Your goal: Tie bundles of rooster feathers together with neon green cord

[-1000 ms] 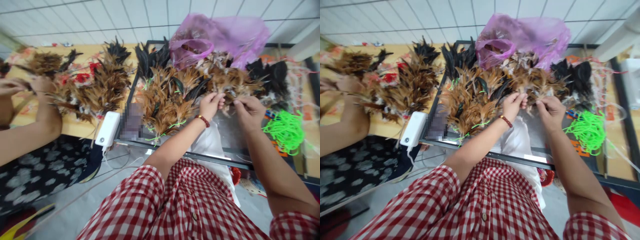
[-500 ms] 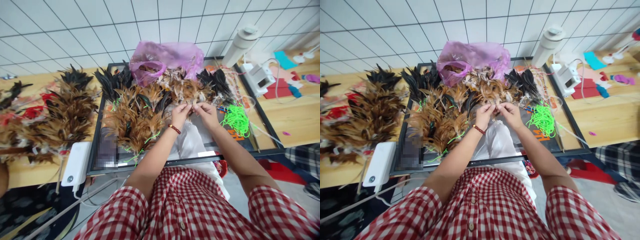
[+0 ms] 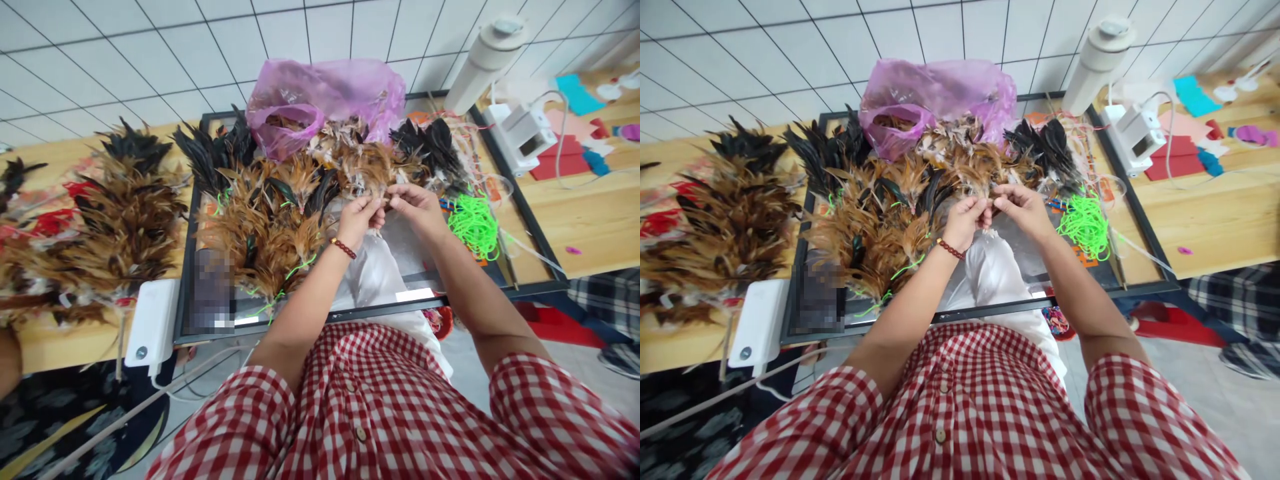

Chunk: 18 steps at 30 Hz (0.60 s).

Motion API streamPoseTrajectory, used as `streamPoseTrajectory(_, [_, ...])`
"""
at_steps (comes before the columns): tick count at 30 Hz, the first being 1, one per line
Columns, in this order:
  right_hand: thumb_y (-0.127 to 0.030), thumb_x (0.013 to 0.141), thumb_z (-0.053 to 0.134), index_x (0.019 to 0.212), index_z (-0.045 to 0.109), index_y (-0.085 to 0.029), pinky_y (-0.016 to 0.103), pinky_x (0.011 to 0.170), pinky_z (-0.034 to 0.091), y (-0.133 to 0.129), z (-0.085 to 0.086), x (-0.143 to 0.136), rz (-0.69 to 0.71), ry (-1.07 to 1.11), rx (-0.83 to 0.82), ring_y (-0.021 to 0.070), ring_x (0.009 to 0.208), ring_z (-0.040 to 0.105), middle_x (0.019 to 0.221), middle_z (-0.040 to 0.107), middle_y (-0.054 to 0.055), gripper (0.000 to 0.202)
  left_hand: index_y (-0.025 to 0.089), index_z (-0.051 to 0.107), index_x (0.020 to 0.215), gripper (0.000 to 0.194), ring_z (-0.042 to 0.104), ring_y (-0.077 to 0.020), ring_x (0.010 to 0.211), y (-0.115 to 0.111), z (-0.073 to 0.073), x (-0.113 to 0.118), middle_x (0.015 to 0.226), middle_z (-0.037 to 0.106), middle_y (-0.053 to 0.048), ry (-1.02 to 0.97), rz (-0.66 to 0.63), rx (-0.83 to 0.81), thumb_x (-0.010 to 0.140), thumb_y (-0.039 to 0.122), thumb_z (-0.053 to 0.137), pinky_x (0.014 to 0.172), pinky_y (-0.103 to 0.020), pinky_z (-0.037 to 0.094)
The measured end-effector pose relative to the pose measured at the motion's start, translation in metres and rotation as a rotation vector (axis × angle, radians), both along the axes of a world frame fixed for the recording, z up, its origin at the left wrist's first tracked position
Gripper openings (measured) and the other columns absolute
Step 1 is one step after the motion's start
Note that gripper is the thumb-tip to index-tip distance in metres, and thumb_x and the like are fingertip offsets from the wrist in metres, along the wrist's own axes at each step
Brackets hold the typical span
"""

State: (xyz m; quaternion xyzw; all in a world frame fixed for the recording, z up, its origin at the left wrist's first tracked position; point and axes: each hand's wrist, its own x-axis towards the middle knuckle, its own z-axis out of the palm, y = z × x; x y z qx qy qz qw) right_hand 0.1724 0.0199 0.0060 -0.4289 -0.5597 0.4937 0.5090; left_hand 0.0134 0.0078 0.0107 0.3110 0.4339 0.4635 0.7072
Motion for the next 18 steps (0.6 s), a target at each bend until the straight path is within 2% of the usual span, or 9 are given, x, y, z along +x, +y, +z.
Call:
streamPoseTrajectory(2, [-0.064, 0.066, 0.09, 0.08, 0.075, -0.023, 0.036, 0.065, 0.059, 0.0003, 0.0013, 0.0032, 0.178, 0.01, -0.074, 0.0188, 0.066, 0.068, 0.071, 0.073, 0.002, 0.046, 0.016, 0.064, 0.071, 0.031, 0.053, -0.0043, 0.047, -0.0025, 0.0038, -0.003, 0.057, 0.061, 0.005, 0.007, -0.133, -0.024, 0.086, 0.038, 0.08, 0.05, -0.017, 0.042])
streamPoseTrajectory(4, [-0.065, 0.066, 0.09, 0.071, 0.072, -0.021, 0.036, 0.063, 0.058, 0.0007, 0.0001, 0.0047, 0.265, 0.017, -0.128, 0.0181, 0.061, 0.067, 0.065, 0.071, 0.003, 0.048, 0.015, 0.062, 0.068, 0.035, 0.052, -0.0042, 0.045, -0.0041, 0.0059, -0.0055, 0.055, 0.06, 0.004, -0.007, -0.241, -0.043, 0.084, 0.039, 0.082, 0.048, -0.017, 0.041])
streamPoseTrajectory(9, [-0.059, 0.061, 0.095, 0.058, 0.067, -0.02, 0.026, 0.052, 0.045, 0.0018, -0.0052, 0.0002, 0.051, 0.095, -0.088, 0.0105, 0.051, 0.054, 0.055, 0.063, -0.002, 0.048, 0.013, 0.069, 0.081, 0.029, 0.064, -0.0069, 0.053, -0.0053, 0.0087, -0.0085, 0.065, 0.07, 0.0, -0.023, -0.337, -0.075, 0.084, 0.038, 0.082, 0.057, -0.018, 0.051])
streamPoseTrajectory(12, [-0.06, 0.062, 0.094, 0.058, 0.064, -0.02, 0.026, 0.053, 0.042, 0.0012, -0.0056, -0.0021, -0.01, 0.032, -0.048, 0.0097, 0.052, 0.051, 0.056, 0.061, -0.003, 0.05, 0.013, 0.069, 0.084, 0.025, 0.07, -0.0101, 0.063, -0.0057, 0.0082, -0.0067, 0.075, 0.076, -0.004, -0.033, -0.342, -0.087, 0.087, 0.035, 0.08, 0.064, -0.021, 0.056])
streamPoseTrajectory(15, [-0.064, 0.069, 0.088, 0.06, 0.061, -0.021, 0.028, 0.057, 0.043, 0.0015, -0.0069, -0.0009, -0.054, -0.081, 0.017, 0.011, 0.057, 0.051, 0.059, 0.059, -0.002, 0.052, 0.013, 0.069, 0.082, 0.022, 0.069, -0.0094, 0.06, -0.0056, 0.0063, -0.0035, 0.07, 0.074, -0.003, 0.015, -0.284, -0.099, 0.087, 0.032, 0.08, 0.064, -0.021, 0.055])
streamPoseTrajectory(18, [-0.071, 0.071, 0.084, 0.082, 0.07, -0.023, 0.03, 0.066, 0.048, 0.003, -0.008, 0.0017, -0.06, -0.174, 0.121, 0.0143, 0.069, 0.057, 0.076, 0.064, 0.0, 0.051, 0.015, 0.068, 0.079, 0.021, 0.068, -0.0089, 0.06, -0.0048, 0.0053, -0.0021, 0.068, 0.072, -0.002, 0.003, -0.143, -0.123, 0.088, 0.031, 0.078, 0.068, -0.022, 0.057])
